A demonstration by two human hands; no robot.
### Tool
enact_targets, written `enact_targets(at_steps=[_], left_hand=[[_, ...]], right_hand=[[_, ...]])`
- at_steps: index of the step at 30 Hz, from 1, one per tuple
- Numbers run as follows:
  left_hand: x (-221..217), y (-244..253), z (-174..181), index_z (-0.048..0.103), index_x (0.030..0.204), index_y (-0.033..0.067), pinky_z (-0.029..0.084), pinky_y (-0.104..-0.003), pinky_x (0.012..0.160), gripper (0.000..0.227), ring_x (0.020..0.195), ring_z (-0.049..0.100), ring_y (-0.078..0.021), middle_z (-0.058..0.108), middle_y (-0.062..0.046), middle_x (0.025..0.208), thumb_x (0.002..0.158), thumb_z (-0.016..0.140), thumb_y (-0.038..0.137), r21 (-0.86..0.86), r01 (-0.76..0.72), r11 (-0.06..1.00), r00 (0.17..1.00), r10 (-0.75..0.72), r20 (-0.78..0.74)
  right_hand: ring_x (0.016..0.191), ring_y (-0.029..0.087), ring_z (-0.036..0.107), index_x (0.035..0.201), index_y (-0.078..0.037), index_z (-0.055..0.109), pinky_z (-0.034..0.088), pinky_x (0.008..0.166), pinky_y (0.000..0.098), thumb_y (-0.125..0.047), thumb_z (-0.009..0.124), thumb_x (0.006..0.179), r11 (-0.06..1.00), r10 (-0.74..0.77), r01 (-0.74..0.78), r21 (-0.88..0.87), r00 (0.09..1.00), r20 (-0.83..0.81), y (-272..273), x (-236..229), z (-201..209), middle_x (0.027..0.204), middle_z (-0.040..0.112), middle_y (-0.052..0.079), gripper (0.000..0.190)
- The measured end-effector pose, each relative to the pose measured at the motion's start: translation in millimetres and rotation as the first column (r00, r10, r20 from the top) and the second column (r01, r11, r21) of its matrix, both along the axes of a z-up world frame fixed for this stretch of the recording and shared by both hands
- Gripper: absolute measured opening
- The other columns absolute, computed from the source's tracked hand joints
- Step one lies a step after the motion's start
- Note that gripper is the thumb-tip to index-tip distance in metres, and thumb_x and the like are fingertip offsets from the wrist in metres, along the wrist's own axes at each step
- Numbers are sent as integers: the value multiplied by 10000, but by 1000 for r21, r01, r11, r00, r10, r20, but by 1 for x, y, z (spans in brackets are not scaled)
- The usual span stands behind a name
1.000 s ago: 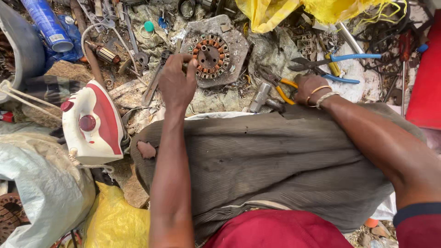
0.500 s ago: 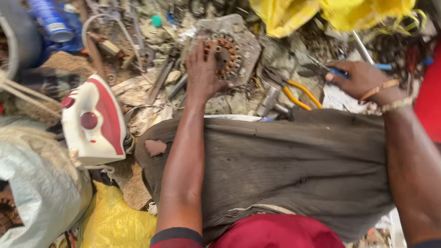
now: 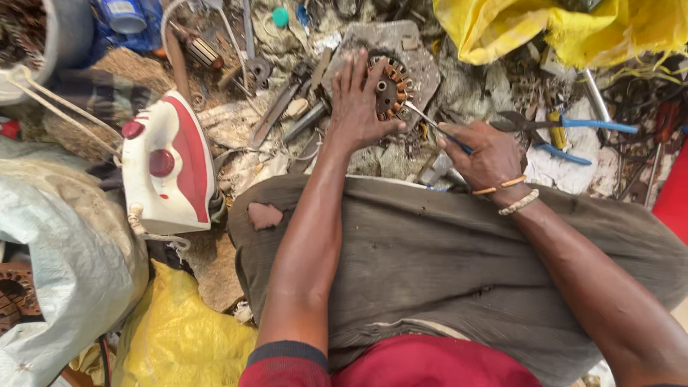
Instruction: The person uses a hammer and pliers to remove copper windings from a motor stator. They repeatedly strike the windings with the hammer and then pull them out with pliers, working on a single stator throughout the clip.
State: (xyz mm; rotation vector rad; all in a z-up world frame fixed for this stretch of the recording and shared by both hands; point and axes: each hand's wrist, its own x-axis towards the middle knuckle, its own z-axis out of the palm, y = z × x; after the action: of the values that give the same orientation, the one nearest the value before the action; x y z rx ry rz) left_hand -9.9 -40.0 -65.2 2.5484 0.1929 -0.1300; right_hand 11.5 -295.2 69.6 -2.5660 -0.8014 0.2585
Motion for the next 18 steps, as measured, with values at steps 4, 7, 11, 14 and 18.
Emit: enact_targets(at_steps=[4, 7, 11, 14, 18], left_hand=[[5, -1, -7, 161, 1645, 331, -39, -542, 1306, 1458, 1598, -47, -325, 7, -94, 1733, 476, 728, 991, 13, 6, 1000, 999, -5, -41], [1, 2, -6, 180, 1644, 332, -51, -532, 1301, 1449, 1595, -59, -303, 3, -82, 1739, 464, 693, 996, 10, 5, 1000, 998, -5, -58], [1, -1, -5, 229, 1640, 328, -87, -539, 1284, 1384, 1582, -109, -326, -14, -104, 1739, 517, 626, 1033, 40, 34, 999, 997, -31, -71], [2, 2, -6, 245, 1638, 328, -93, -538, 1286, 1382, 1581, -114, -319, -4, -85, 1736, 509, 593, 1044, 39, 41, 998, 997, -38, -61], [-2, 0, -8, 244, 1639, 335, -81, -529, 1292, 1351, 1583, -99, -312, 3, -78, 1736, 530, 569, 1034, 33, 34, 999, 997, -32, -63]], right_hand=[[696, 285, 633, 1195, -176, 778, 492, 617, 427, -338, 741, 954, 998, 61, -61, -3, 997, -43, -4, -7, -20, 796, 636, 88, 292], [694, 268, 624, 1221, -170, 766, 487, 619, 420, -307, 740, 970, 998, 37, -36, 44, 999, -26, -3, -13, -32, 798, 613, 89, 288], [643, 236, 615, 1221, -199, 768, 485, 553, 414, -321, 744, 969, 1000, 5, -5, -20, 1000, 8, 1, -17, -50, 802, 630, 65, 281], [608, 203, 598, 1282, -224, 731, 492, 514, 387, -311, 717, 995, 999, 12, -16, 52, 997, 70, 14, -20, -70, 827, 636, 57, 301], [503, 217, 559, 1422, -244, 635, 472, 424, 382, -300, 684, 997, 986, 119, -98, -137, 981, 156, 20, -22, -68, 790, 625, 90, 432]])
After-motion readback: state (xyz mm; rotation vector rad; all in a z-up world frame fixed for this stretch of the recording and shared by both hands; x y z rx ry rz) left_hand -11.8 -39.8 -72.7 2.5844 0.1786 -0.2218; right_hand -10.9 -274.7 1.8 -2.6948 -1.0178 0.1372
